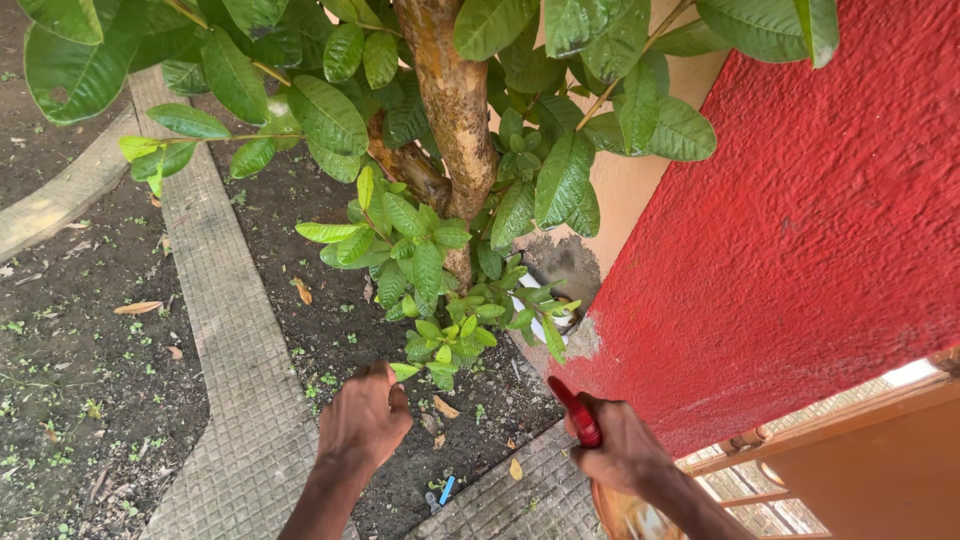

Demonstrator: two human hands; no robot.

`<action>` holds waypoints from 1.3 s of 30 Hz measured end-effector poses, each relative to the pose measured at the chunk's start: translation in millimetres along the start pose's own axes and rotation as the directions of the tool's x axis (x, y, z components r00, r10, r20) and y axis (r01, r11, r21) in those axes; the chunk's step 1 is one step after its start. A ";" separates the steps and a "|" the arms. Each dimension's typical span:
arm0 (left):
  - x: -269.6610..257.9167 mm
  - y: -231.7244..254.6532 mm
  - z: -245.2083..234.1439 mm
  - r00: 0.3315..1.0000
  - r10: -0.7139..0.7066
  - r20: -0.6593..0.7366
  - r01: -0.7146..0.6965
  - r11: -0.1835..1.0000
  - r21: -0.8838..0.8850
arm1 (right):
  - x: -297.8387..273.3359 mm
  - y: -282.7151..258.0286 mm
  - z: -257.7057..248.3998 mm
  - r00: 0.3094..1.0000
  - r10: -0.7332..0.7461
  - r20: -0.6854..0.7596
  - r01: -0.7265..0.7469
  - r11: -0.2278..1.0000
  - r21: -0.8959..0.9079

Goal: The person sprays the leaves of a plant with a spray bottle and touches the leaves by hand.

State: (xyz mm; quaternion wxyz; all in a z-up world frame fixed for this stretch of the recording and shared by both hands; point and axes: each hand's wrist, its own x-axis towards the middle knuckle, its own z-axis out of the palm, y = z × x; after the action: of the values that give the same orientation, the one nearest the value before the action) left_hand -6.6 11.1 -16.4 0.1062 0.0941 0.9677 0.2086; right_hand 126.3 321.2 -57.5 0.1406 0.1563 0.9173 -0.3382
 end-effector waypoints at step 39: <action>-21.1 -7.8 -6.1 1.000 -0.025 0.012 0.025 0.999 0.023 | -31.7 -22.8 -6.8 0.973 -0.202 -0.115 0.203 0.979 -0.009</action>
State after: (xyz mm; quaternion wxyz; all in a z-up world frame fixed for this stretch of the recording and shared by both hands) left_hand 11.1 -3.0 -10.7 0.1138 0.0846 0.9704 0.1956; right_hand 145.4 303.2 -27.8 0.0521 0.0813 0.9346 -0.3422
